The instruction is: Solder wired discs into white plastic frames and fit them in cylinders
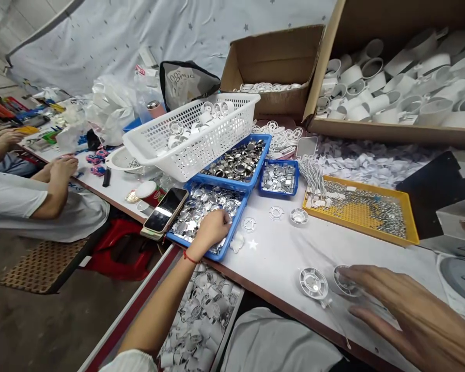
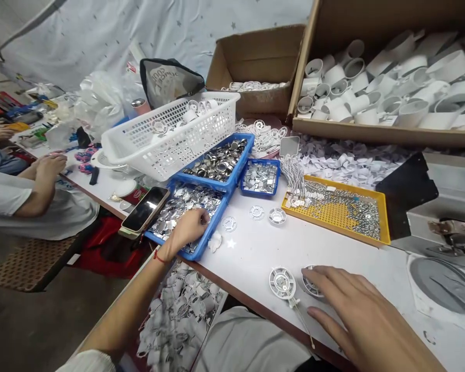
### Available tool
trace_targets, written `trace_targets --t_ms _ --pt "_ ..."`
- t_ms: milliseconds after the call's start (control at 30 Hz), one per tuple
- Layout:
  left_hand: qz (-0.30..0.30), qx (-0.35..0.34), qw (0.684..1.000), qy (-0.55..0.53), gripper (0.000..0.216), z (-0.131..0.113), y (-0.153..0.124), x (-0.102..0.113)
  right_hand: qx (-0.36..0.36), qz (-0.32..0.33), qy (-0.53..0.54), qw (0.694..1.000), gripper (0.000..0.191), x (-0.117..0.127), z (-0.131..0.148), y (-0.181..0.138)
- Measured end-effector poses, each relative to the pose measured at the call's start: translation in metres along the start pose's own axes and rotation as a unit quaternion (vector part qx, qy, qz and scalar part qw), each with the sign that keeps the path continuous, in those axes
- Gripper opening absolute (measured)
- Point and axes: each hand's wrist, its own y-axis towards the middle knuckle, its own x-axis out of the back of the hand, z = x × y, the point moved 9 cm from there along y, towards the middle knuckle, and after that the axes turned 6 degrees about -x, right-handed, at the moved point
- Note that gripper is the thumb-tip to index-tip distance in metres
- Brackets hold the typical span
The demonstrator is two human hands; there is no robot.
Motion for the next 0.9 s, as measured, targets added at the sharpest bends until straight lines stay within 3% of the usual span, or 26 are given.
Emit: trace_targets --t_ms 167,367,467,567,633,700,833,900 --pt "-0.071 0.040 0.995 -0.064 0.005 0.023 -0.014 0.022 -0.041 0.008 0.064 0.997 0.030 -0.006 -0.009 -0.007" --pt "-0.096 0.063 0.985 -0.129 0.010 0.048 -0.018 0.041 -0.107 0.120 0.200 0.967 0.022 -0.063 -0.010 0.026" --pt "-0.057 0.052 0.975 -0.208 0.014 0.040 -0.024 0.042 -0.087 0.129 0.255 0.954 0.032 -0.078 0.014 0.068" --pt "-0.003 0.018 0.951 -0.310 0.022 0.010 -0.038 0.042 -0.051 0.114 0.308 0.943 0.054 -0.084 0.041 0.109" --pt "0.050 0.000 0.906 -0.420 0.027 -0.017 -0.049 0.035 -0.025 0.115 0.335 0.935 0.054 -0.086 0.054 0.124" --pt "0.101 -0.005 0.839 -0.535 0.032 -0.043 -0.059 0.022 -0.020 0.123 0.352 0.928 0.041 -0.088 0.058 0.125" --pt "0.156 -0.001 0.713 -0.684 0.040 -0.084 -0.068 -0.018 -0.095 0.112 0.374 0.916 0.030 -0.077 0.029 0.093" --pt "0.195 0.004 0.657 -0.728 0.045 -0.105 -0.073 -0.043 -0.125 0.142 0.378 0.906 0.032 -0.070 0.014 0.069"
